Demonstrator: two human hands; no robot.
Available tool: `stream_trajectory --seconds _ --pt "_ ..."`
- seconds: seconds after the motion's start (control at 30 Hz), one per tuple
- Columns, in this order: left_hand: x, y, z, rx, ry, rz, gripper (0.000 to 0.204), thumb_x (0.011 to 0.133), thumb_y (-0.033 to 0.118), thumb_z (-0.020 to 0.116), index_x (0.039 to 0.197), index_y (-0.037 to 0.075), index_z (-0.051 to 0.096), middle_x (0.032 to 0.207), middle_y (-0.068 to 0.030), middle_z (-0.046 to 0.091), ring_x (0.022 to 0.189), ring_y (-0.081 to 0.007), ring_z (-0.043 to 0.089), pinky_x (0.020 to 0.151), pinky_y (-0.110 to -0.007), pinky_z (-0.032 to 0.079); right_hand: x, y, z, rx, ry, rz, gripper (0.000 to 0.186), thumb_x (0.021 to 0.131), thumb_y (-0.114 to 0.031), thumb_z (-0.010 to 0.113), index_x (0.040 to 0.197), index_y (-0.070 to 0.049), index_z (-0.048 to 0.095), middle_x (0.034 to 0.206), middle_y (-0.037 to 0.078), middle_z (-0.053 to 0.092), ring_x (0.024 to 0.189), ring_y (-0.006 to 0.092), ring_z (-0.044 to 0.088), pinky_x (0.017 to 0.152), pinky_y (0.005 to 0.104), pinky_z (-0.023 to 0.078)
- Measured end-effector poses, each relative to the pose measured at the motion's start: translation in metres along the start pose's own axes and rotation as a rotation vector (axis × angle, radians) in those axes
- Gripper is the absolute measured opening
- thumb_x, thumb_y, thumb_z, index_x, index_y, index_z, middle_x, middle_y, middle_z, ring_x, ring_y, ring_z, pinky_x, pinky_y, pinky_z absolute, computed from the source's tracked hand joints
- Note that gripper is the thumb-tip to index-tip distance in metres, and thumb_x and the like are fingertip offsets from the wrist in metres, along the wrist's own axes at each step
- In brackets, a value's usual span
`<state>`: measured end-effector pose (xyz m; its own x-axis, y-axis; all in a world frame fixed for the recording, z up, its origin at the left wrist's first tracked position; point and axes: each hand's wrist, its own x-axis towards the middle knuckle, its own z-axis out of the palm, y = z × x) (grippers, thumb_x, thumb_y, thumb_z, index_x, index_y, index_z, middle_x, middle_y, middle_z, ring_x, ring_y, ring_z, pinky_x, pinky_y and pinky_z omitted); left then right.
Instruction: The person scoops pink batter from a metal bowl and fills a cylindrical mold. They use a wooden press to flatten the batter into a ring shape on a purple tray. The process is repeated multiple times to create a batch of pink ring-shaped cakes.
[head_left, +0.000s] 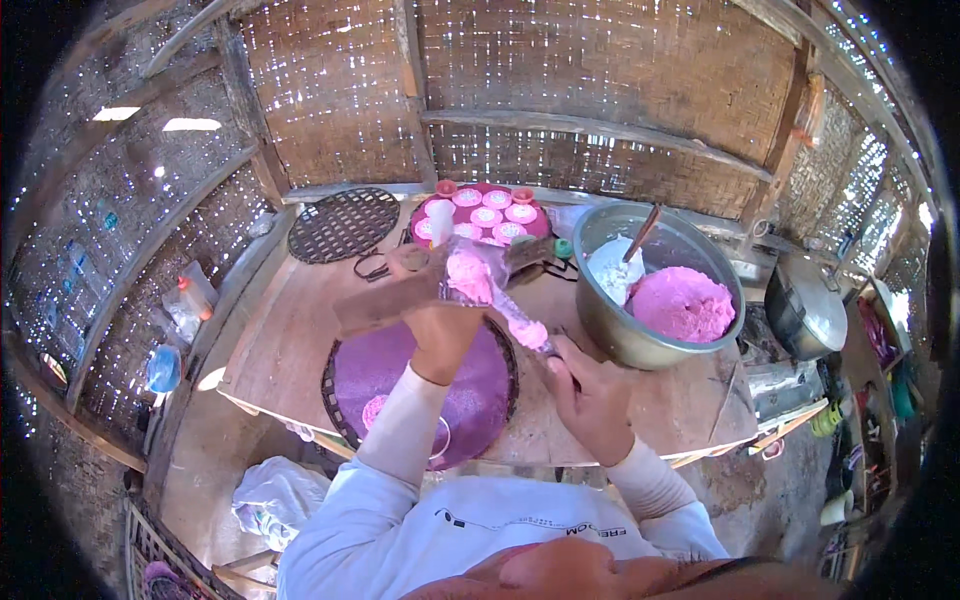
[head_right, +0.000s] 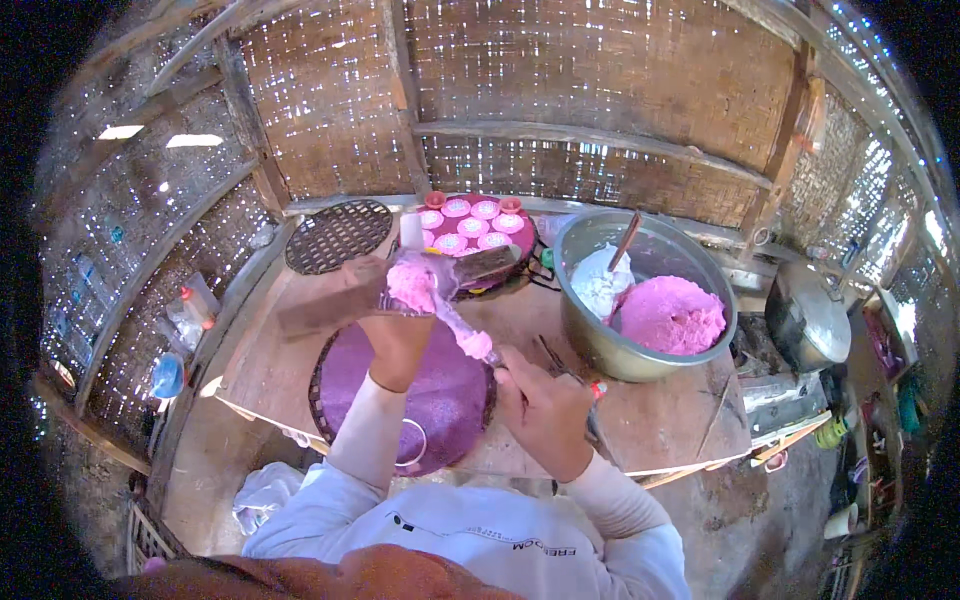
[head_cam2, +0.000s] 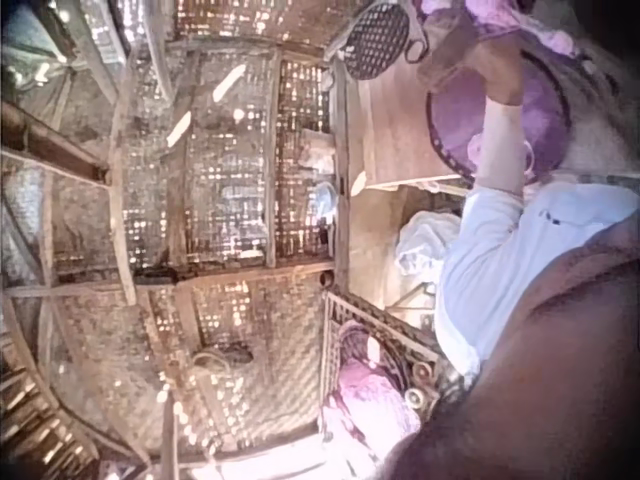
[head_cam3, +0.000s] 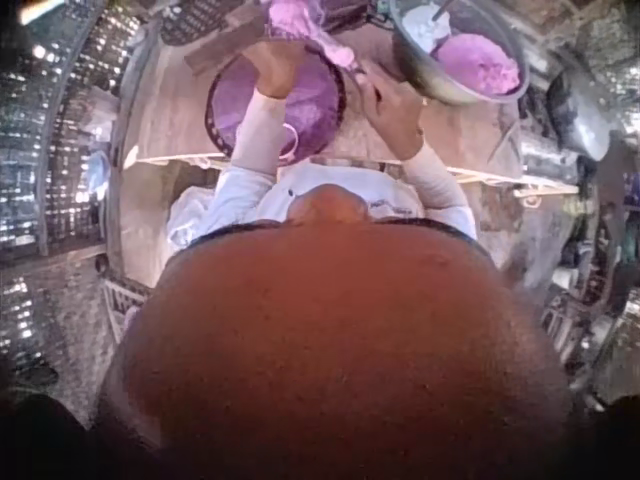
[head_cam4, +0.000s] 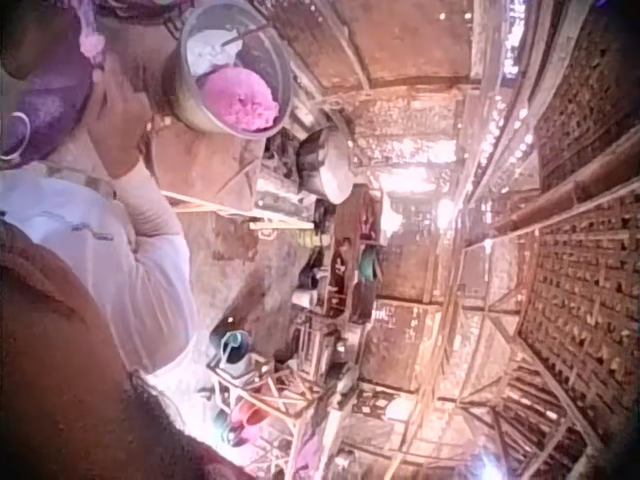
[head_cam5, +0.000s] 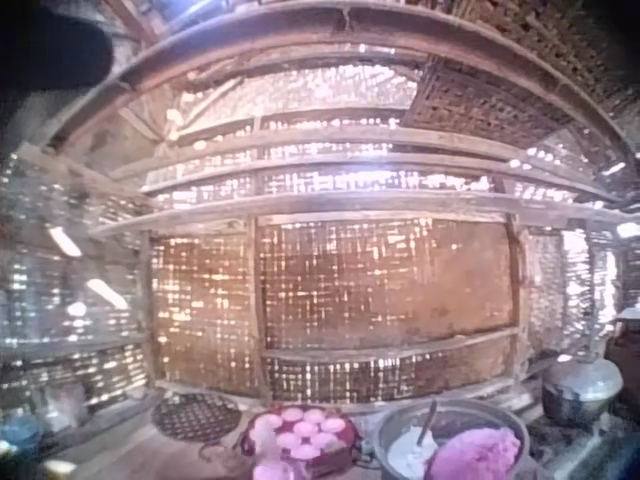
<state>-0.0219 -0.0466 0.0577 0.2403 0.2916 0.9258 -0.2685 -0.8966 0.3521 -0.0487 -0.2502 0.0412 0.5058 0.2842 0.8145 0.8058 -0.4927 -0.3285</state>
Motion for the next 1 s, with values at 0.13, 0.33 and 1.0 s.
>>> stream_trajectory --seconds 0.13,0.33,1.0 --pt "0.002 -0.016 0.003 -0.031 -0.089 -0.090 0.035 0.059 0.016 0.072 0.091 0.005 0.063 0.086 -0.0121 0.059 0.084 -0.0297 0.055 0.074 -0.040 0.042 -0.005 0.012 -0.040 0.141 -0.214 0.070 0.021 0.081 -0.018 0.060 0.101 -0.013 0.066 0.072 0.008 0.065 0.051 0.0239 0.057 0.047 0.0339 0.041" --pt "0.006 -0.049 -0.039 -0.282 -0.110 -0.273 0.030 0.073 0.008 0.068 0.101 0.001 0.058 0.096 -0.0088 0.060 0.084 -0.0228 0.058 0.078 -0.035 0.046 0.058 0.106 -0.140 -0.835 -0.499 0.285 0.021 0.081 -0.031 0.053 0.081 -0.017 0.069 0.065 0.012 0.062 0.061 0.0295 0.062 0.053 0.0408 0.049" --pt "0.003 -0.015 0.000 -2.340 -0.334 -0.266 0.030 0.062 0.041 0.080 0.079 0.028 0.059 0.101 0.0001 0.042 0.091 -0.0155 0.045 0.077 -0.028 0.036 0.000 -0.033 0.048 2.721 -1.121 0.702 0.083 0.078 -0.074 0.030 0.127 -0.007 0.040 0.107 0.015 0.058 0.072 0.0255 0.061 0.059 0.0362 0.051"
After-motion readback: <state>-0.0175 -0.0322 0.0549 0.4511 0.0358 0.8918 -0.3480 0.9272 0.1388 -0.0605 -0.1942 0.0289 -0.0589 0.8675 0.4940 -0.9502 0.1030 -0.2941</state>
